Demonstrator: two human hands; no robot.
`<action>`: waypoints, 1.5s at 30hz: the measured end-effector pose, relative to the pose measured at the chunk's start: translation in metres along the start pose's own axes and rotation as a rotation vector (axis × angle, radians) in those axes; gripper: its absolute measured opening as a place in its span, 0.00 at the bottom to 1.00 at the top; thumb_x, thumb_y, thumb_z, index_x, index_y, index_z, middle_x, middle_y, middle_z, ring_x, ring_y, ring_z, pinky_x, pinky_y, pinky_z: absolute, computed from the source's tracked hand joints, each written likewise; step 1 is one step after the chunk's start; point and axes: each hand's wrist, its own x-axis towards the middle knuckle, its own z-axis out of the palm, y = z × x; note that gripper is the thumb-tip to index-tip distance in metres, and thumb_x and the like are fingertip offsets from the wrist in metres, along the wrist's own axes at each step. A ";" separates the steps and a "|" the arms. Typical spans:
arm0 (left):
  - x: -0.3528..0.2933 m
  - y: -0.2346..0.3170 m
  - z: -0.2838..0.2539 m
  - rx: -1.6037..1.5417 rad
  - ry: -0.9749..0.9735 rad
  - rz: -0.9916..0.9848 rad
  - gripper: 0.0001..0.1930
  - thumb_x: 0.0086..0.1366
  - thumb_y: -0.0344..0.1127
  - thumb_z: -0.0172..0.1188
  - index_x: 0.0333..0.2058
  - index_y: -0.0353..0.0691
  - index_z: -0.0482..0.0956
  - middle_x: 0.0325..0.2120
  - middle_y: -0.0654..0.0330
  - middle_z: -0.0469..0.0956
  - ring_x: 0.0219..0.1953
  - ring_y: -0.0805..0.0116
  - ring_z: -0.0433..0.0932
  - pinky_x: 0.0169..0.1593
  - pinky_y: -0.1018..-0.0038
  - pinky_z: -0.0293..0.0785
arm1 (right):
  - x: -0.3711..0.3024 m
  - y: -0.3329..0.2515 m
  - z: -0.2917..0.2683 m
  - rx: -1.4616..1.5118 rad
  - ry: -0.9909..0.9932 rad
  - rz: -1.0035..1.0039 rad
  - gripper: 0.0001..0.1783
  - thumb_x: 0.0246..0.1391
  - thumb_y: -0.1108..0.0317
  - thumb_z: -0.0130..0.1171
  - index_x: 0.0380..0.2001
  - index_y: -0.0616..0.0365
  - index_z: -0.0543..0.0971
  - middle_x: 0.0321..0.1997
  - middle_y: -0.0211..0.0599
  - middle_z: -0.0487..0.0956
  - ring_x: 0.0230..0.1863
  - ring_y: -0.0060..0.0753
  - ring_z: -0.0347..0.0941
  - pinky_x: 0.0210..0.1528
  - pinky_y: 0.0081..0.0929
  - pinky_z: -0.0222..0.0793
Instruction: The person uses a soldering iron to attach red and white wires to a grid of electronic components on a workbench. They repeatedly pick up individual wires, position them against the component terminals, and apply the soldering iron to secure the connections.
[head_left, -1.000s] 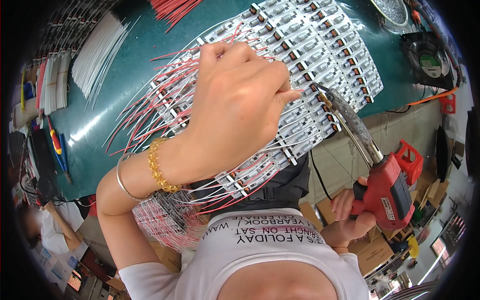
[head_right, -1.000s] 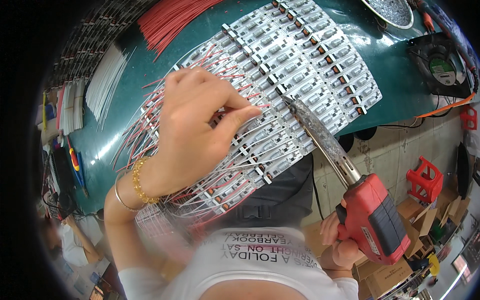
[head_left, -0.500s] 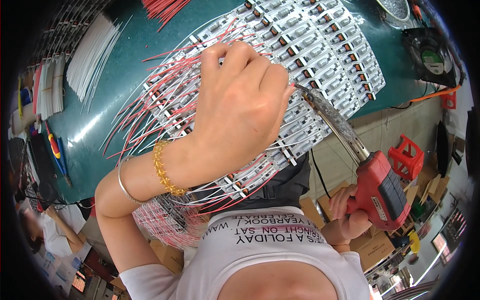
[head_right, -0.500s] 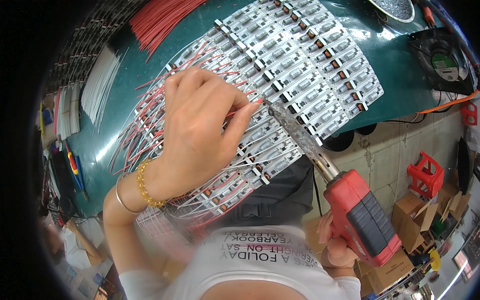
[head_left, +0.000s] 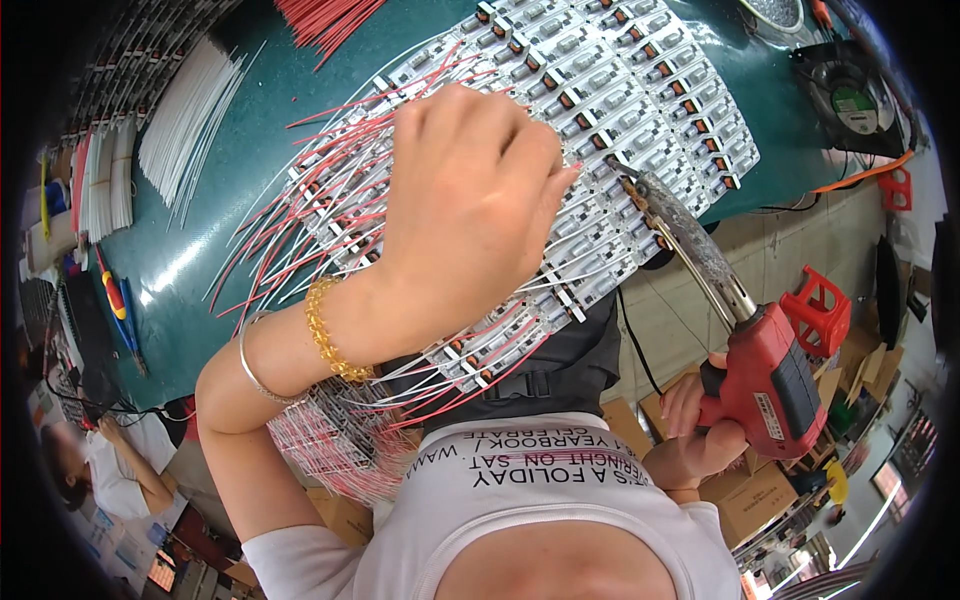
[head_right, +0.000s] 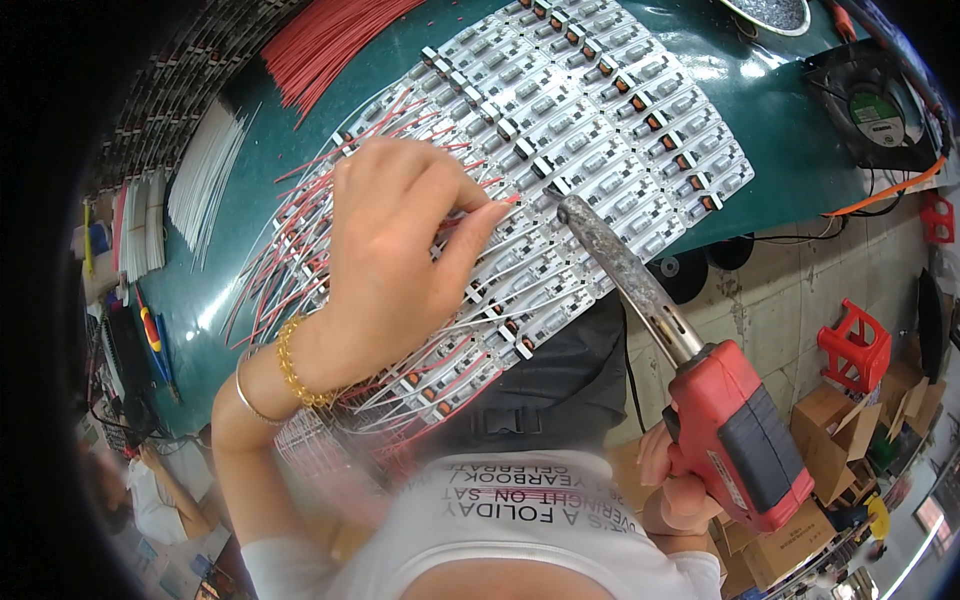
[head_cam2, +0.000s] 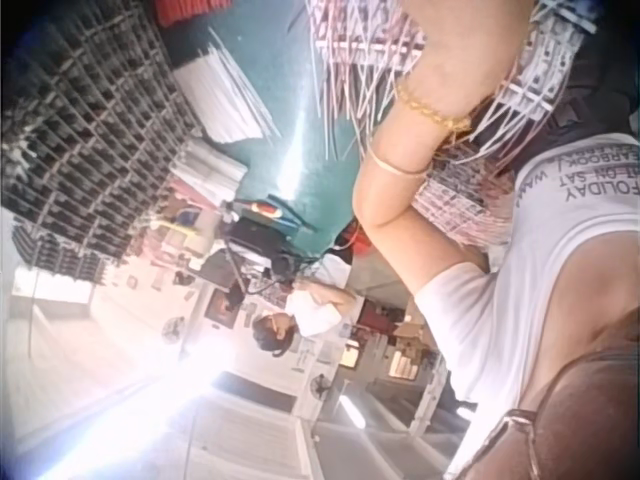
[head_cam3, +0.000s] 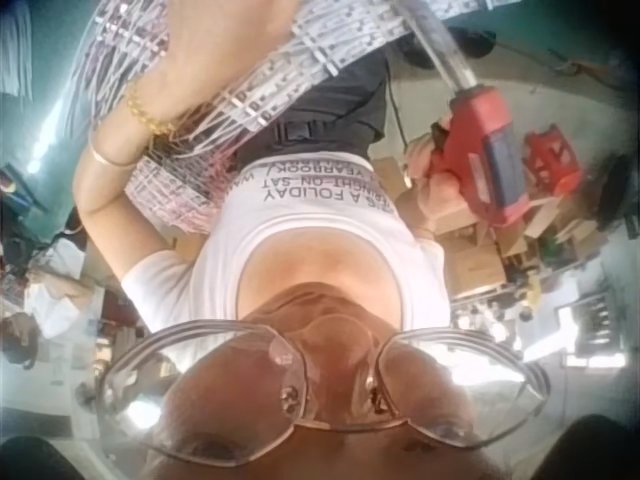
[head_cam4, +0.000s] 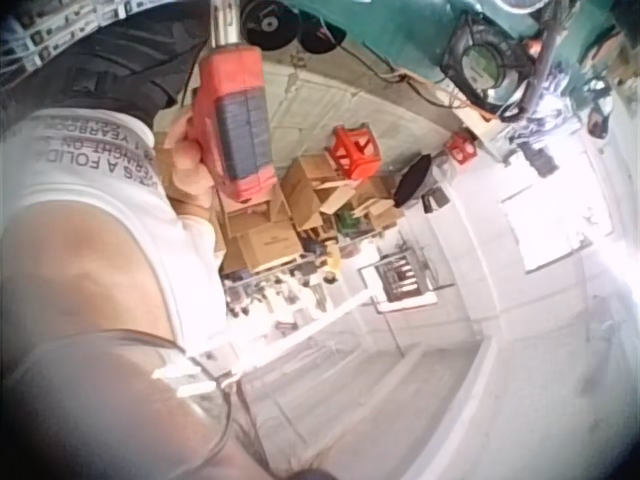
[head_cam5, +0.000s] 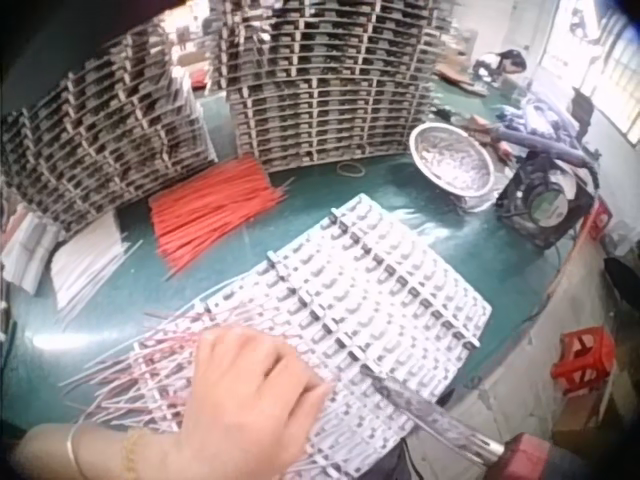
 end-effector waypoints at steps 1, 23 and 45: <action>0.000 -0.001 0.001 -0.051 0.042 -0.003 0.07 0.49 0.28 0.66 0.22 0.41 0.75 0.25 0.64 0.74 0.33 0.63 0.69 0.40 0.69 0.60 | -0.003 0.002 -0.002 0.004 0.020 0.000 0.50 0.48 0.31 0.52 0.52 0.73 0.62 0.08 0.23 0.63 0.07 0.19 0.57 0.14 0.17 0.57; -0.005 0.009 0.006 -0.024 -0.049 0.002 0.09 0.48 0.26 0.66 0.22 0.41 0.72 0.27 0.64 0.74 0.35 0.62 0.68 0.40 0.68 0.59 | -0.014 0.020 -0.030 0.095 -0.057 -0.076 0.45 0.50 0.36 0.55 0.48 0.75 0.64 0.09 0.25 0.63 0.07 0.19 0.56 0.12 0.17 0.54; -0.008 0.016 0.009 -0.098 -0.068 0.030 0.08 0.46 0.26 0.66 0.22 0.40 0.74 0.30 0.64 0.76 0.37 0.63 0.70 0.44 0.66 0.60 | -0.022 0.008 -0.024 0.016 0.061 0.091 0.52 0.44 0.28 0.52 0.49 0.72 0.63 0.09 0.25 0.64 0.09 0.20 0.58 0.13 0.18 0.56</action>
